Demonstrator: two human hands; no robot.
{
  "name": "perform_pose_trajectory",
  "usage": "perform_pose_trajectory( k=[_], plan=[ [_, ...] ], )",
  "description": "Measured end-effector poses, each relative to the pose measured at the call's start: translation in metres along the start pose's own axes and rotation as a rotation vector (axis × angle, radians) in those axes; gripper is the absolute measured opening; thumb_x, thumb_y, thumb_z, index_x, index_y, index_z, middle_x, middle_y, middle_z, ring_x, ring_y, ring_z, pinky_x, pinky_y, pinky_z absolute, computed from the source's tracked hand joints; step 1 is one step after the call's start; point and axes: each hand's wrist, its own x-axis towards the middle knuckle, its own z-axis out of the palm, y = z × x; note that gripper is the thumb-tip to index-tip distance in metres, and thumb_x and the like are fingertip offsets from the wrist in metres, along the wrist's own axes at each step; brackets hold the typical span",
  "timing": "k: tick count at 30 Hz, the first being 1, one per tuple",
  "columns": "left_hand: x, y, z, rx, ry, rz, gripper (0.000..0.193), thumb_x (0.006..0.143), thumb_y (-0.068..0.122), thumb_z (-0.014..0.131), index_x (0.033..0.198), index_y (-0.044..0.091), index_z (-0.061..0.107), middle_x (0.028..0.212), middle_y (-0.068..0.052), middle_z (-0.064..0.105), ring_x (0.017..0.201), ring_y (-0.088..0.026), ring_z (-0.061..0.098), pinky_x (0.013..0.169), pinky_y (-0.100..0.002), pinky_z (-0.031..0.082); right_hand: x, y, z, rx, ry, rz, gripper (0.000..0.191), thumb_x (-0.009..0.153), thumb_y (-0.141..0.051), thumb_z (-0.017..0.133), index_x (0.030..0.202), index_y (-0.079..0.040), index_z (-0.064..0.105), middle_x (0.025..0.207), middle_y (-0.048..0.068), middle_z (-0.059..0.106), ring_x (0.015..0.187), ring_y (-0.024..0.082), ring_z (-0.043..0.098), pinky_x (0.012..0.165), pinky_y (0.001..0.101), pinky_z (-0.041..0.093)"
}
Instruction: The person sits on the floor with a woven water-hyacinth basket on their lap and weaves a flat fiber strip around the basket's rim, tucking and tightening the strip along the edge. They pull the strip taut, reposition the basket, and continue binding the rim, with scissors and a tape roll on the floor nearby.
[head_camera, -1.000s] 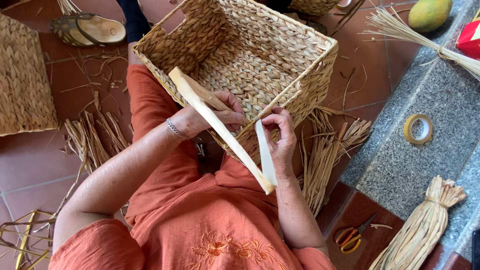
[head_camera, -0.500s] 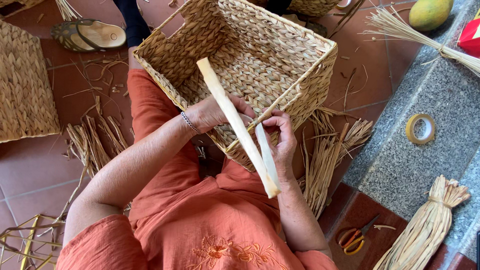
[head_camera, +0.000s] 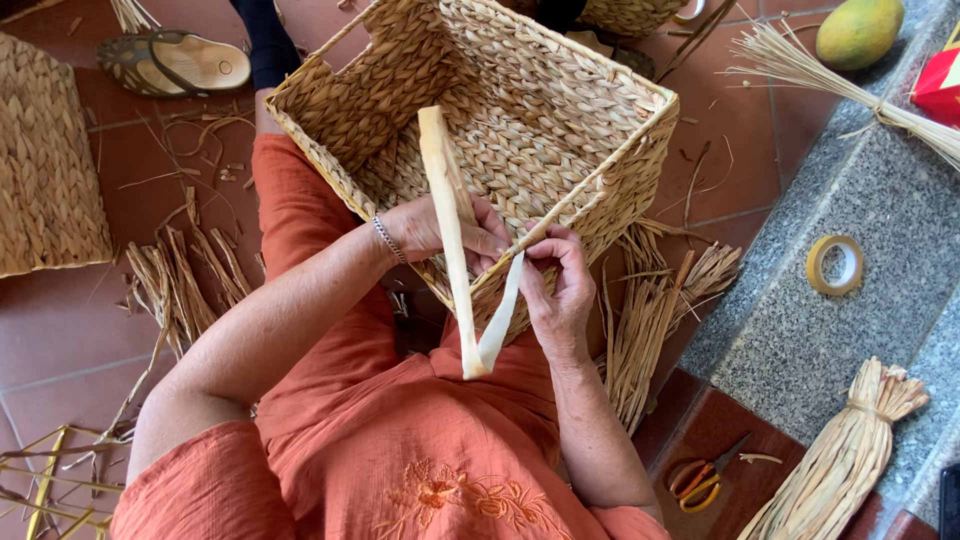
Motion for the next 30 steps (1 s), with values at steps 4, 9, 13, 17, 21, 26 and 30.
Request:
perform_pose_trajectory(
  k=[4, 9, 13, 17, 21, 26, 30],
  plan=[
    [0.004, 0.008, 0.003, -0.034, -0.033, -0.045, 0.019, 0.087, 0.010, 0.081, 0.095, -0.005, 0.073, 0.081, -0.011, 0.075, 0.071, -0.018, 0.075, 0.065, -0.029, 0.065, 0.000, -0.003, 0.000, -0.025, -0.024, -0.009, 0.017, 0.096, 0.002, 0.071, 0.108, -0.002, 0.060, 0.132, 0.012, 0.060, 0.108, 0.012, 0.061, 0.096, 0.0260, 0.052],
    [0.013, 0.016, 0.002, 0.026, -0.057, -0.130, 0.021, 0.085, 0.013, 0.082, 0.090, -0.004, 0.071, 0.077, -0.011, 0.074, 0.066, -0.020, 0.074, 0.061, -0.031, 0.065, 0.002, -0.005, 0.000, -0.020, -0.024, 0.026, 0.016, 0.097, 0.002, 0.071, 0.108, -0.002, 0.060, 0.131, 0.011, 0.061, 0.108, 0.013, 0.060, 0.098, 0.0264, 0.051],
    [0.014, 0.010, -0.003, 0.073, -0.014, 0.012, 0.019, 0.083, 0.009, 0.083, 0.090, -0.004, 0.072, 0.076, -0.010, 0.073, 0.065, -0.016, 0.072, 0.060, -0.028, 0.061, 0.002, -0.001, -0.001, 0.005, -0.032, 0.026, 0.014, 0.098, 0.001, 0.068, 0.109, -0.002, 0.061, 0.132, 0.011, 0.061, 0.113, 0.013, 0.061, 0.099, 0.0266, 0.051],
    [0.013, 0.003, -0.006, 0.215, -0.012, 0.043, 0.015, 0.086, 0.012, 0.082, 0.093, 0.000, 0.075, 0.075, -0.005, 0.072, 0.062, -0.011, 0.068, 0.058, -0.025, 0.058, 0.002, 0.003, -0.002, 0.030, -0.047, 0.005, 0.013, 0.099, 0.000, 0.069, 0.110, -0.001, 0.062, 0.133, 0.012, 0.060, 0.117, 0.014, 0.061, 0.102, 0.0274, 0.050],
    [0.006, 0.001, -0.008, 0.304, 0.071, 0.025, 0.017, 0.084, 0.014, 0.083, 0.092, 0.002, 0.075, 0.076, -0.002, 0.071, 0.065, -0.009, 0.066, 0.059, -0.024, 0.056, 0.001, 0.004, -0.003, 0.017, -0.022, 0.030, 0.015, 0.098, -0.002, 0.071, 0.110, -0.002, 0.062, 0.135, 0.012, 0.060, 0.113, 0.015, 0.062, 0.100, 0.0290, 0.052],
    [-0.014, 0.000, -0.009, 0.254, 0.025, 0.064, 0.020, 0.087, 0.019, 0.083, 0.094, 0.002, 0.075, 0.078, -0.001, 0.069, 0.068, -0.009, 0.063, 0.061, -0.024, 0.053, -0.001, -0.001, -0.001, -0.054, -0.044, -0.048, 0.018, 0.095, -0.005, 0.074, 0.107, -0.004, 0.060, 0.136, 0.013, 0.058, 0.126, 0.019, 0.060, 0.111, 0.0368, 0.051],
    [-0.012, -0.003, -0.004, 0.141, -0.011, 0.063, 0.021, 0.086, 0.016, 0.083, 0.097, 0.000, 0.074, 0.078, -0.003, 0.071, 0.069, -0.010, 0.067, 0.063, -0.024, 0.057, -0.001, -0.006, 0.000, -0.124, -0.052, -0.064, 0.024, 0.092, -0.009, 0.078, 0.106, -0.005, 0.059, 0.137, 0.013, 0.058, 0.127, 0.020, 0.058, 0.112, 0.0393, 0.049]
  ],
)
